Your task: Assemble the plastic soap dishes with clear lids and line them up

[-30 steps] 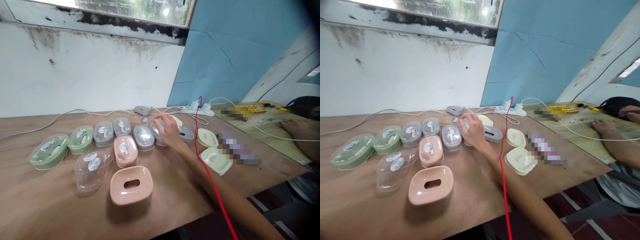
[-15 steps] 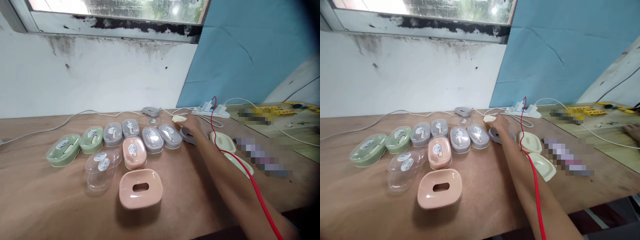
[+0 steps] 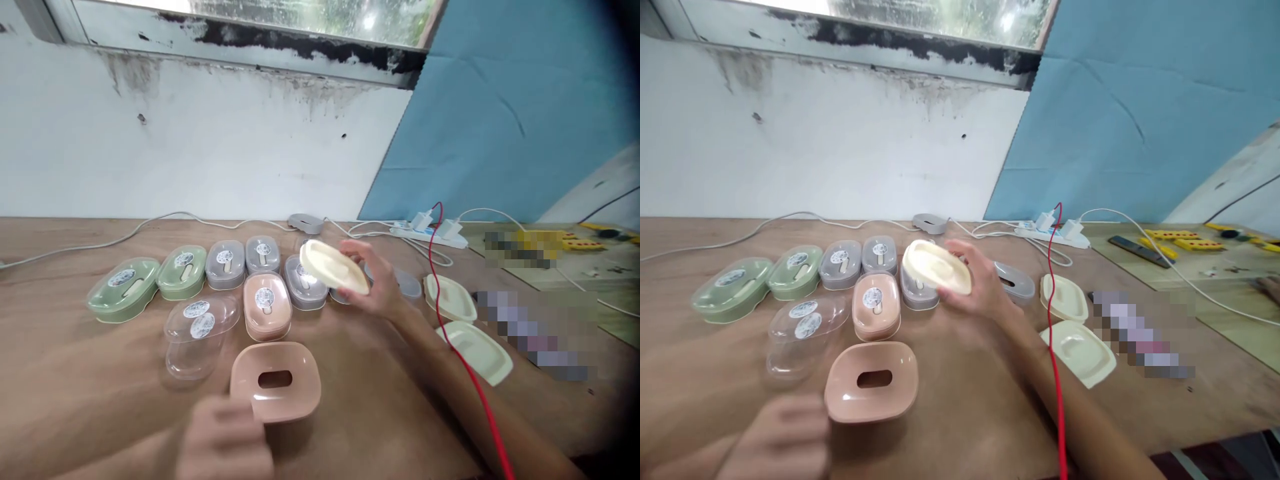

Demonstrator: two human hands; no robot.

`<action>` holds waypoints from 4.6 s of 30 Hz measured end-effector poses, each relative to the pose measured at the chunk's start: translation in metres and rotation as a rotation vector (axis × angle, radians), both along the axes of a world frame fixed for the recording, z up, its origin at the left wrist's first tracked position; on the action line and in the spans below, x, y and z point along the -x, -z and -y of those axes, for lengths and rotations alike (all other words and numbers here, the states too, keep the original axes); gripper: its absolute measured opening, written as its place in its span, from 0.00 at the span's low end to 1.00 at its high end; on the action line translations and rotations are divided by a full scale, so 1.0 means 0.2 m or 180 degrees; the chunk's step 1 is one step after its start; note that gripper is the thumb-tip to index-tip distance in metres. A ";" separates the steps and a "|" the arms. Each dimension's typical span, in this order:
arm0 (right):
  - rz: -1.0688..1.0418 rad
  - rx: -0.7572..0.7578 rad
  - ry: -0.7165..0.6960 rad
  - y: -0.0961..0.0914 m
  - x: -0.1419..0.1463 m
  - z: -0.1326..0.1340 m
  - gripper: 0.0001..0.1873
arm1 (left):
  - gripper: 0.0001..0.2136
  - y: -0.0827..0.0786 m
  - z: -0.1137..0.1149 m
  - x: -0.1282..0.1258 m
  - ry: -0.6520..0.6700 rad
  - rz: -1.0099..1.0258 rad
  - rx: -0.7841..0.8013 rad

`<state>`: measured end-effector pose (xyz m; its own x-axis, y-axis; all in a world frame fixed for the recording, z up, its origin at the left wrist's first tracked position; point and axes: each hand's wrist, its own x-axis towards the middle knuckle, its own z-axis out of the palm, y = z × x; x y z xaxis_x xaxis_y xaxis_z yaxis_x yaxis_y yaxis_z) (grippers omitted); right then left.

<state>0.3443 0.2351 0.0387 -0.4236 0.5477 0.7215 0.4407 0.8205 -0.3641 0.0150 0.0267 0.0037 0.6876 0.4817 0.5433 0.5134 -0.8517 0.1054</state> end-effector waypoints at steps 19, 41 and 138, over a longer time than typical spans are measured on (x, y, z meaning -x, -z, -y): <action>-0.0124 0.1094 -0.1217 0.14 0.03 0.22 0.33 | 0.22 0.02 -0.28 0.03 -0.0320 0.0189 0.0532; -0.0406 0.1923 -0.1852 0.21 0.16 0.30 0.37 | 0.22 0.06 -0.51 0.15 -0.1262 0.0367 0.1287; 0.1225 -0.0058 -0.0569 0.23 0.37 0.30 0.33 | 0.23 0.06 -0.45 0.26 -0.2197 -0.0417 -0.0027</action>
<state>0.2694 0.1759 -0.0080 -0.7512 0.4296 0.5011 0.3917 0.9012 -0.1854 -0.0367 0.1172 -0.0078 0.2863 0.8278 0.4824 0.9450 -0.3272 0.0006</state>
